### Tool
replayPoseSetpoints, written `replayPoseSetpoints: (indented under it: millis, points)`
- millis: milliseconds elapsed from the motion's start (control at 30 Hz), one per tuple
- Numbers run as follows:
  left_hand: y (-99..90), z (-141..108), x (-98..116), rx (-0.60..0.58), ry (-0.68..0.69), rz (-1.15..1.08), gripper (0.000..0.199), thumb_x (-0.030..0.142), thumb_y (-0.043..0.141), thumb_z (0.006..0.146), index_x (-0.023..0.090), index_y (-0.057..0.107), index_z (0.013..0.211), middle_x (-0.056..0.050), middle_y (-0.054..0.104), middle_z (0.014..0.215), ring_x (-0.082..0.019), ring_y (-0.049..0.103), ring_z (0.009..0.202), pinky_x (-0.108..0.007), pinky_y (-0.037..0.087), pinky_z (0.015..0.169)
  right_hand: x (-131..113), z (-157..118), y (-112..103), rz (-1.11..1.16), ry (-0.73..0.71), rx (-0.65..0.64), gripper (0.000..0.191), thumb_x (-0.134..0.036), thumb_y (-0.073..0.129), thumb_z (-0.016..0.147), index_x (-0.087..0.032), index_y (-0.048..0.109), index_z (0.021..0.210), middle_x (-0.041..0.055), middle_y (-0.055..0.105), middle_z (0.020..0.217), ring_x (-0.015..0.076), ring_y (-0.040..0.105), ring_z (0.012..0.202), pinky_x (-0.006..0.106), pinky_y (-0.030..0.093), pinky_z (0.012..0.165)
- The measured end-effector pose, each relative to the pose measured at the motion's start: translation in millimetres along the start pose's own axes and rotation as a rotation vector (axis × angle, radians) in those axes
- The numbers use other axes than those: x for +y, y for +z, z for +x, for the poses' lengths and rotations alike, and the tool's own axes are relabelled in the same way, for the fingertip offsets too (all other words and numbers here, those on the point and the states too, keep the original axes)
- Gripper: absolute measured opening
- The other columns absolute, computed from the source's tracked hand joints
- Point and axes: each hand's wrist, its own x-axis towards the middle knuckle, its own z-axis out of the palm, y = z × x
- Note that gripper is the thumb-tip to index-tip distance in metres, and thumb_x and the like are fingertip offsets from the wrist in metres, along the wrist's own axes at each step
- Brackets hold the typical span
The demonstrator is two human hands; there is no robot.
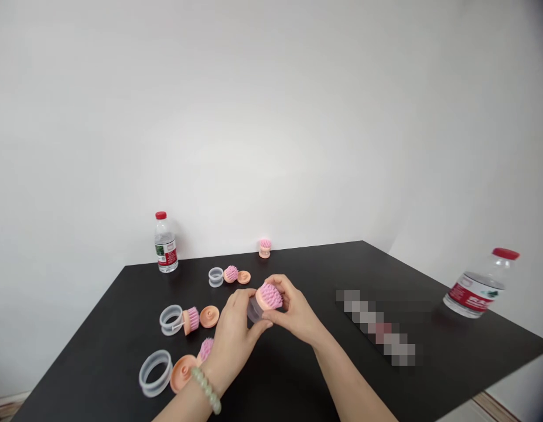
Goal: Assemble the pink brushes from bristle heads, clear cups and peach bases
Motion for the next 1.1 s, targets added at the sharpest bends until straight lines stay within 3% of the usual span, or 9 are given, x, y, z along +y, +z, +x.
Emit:
replayPoseSetpoints:
  millis: [167,333,433,567,733,867,967,1033,1100]
  points:
    - [-20.0,-23.2,-8.4,0.031,-0.074,-0.126,0.027,0.021,0.073,0.078,0.024,0.063,0.103,-0.003,0.069,0.101,-0.025,0.064,0.094,-0.042,0.052,0.083,-2.0,-5.2,21.3,0.230,-0.002,-0.173,0.046,-0.021,0.084,0.069,-0.024,0.059,0.107,0.0006,0.061,0.103,0.0177,0.060,0.090,0.029,0.048,0.077]
    - [-27.9,-44.0,-18.1,0.077,-0.019,-0.124,0.026,0.019,0.073,0.074,0.024,0.064,0.097,-0.003,0.069,0.098,-0.027,0.065,0.094,-0.041,0.052,0.081,-5.0,-7.2,27.8,0.250,-0.039,-0.260,0.052,-0.028,0.091,0.064,-0.023,0.063,0.108,0.0017,0.061,0.104,0.0175,0.059,0.091,0.030,0.047,0.081]
    - [-30.4,-50.3,-20.0,0.024,-0.074,-0.234,0.027,0.021,0.074,0.074,0.024,0.064,0.099,-0.003,0.071,0.099,-0.025,0.067,0.093,-0.038,0.053,0.080,-6.9,-9.8,28.2,0.262,-0.053,-0.318,0.058,-0.036,0.093,0.061,-0.023,0.063,0.110,0.0040,0.061,0.108,0.0202,0.060,0.095,0.033,0.047,0.085]
    - [-29.4,-54.4,-21.0,-0.025,-0.142,-0.332,0.025,0.021,0.074,0.075,0.023,0.064,0.098,-0.002,0.071,0.096,-0.022,0.067,0.085,-0.033,0.054,0.075,-3.6,-14.2,32.2,0.104,-0.009,-0.280,0.060,-0.047,0.091,0.060,-0.024,0.061,0.107,0.0033,0.061,0.100,0.0219,0.059,0.091,0.035,0.048,0.081]
    - [-18.4,-60.3,-25.2,0.209,-0.035,-0.198,0.020,0.033,0.073,0.080,0.025,0.064,0.096,-0.003,0.069,0.094,-0.023,0.067,0.085,-0.034,0.054,0.073,7.3,-20.3,49.2,-0.202,-0.044,-0.110,0.072,-0.071,0.078,0.064,-0.024,0.055,0.113,0.0040,0.059,0.096,0.0229,0.056,0.083,0.037,0.047,0.076]
    - [-15.7,-60.8,-29.5,0.303,-0.005,-0.181,0.025,0.035,0.074,0.079,0.026,0.061,0.098,-0.003,0.068,0.097,-0.025,0.067,0.091,-0.036,0.055,0.075,10.1,-22.0,58.0,-0.214,-0.092,-0.089,0.092,-0.090,0.060,0.061,-0.023,0.050,0.124,0.0074,0.061,0.101,0.0245,0.058,0.082,0.040,0.048,0.076]
    - [-17.8,-58.8,-33.0,0.278,-0.014,-0.172,0.025,0.027,0.073,0.077,0.026,0.057,0.097,-0.001,0.067,0.093,-0.022,0.067,0.084,-0.035,0.055,0.072,7.0,-20.1,54.6,-0.015,-0.052,-0.117,0.100,-0.085,0.067,0.059,-0.026,0.043,0.136,0.0108,0.059,0.117,0.0305,0.060,0.106,0.045,0.048,0.092]
    - [-18.6,-58.1,-35.2,0.258,-0.007,-0.149,0.026,0.021,0.070,0.077,0.026,0.055,0.098,0.001,0.066,0.090,-0.021,0.067,0.081,-0.035,0.055,0.071,4.6,-18.4,49.9,0.133,0.010,-0.170,0.090,-0.070,0.078,0.066,-0.028,0.044,0.137,0.0106,0.058,0.121,0.0298,0.059,0.114,0.044,0.046,0.098]
    - [-17.7,-58.3,-37.2,0.255,0.033,-0.132,0.028,0.018,0.068,0.077,0.027,0.054,0.098,0.000,0.065,0.093,-0.023,0.067,0.090,-0.036,0.056,0.076,3.0,-17.2,46.3,0.215,0.067,-0.212,0.076,-0.050,0.085,0.070,-0.028,0.048,0.133,0.0090,0.059,0.119,0.0266,0.061,0.110,0.042,0.047,0.097]
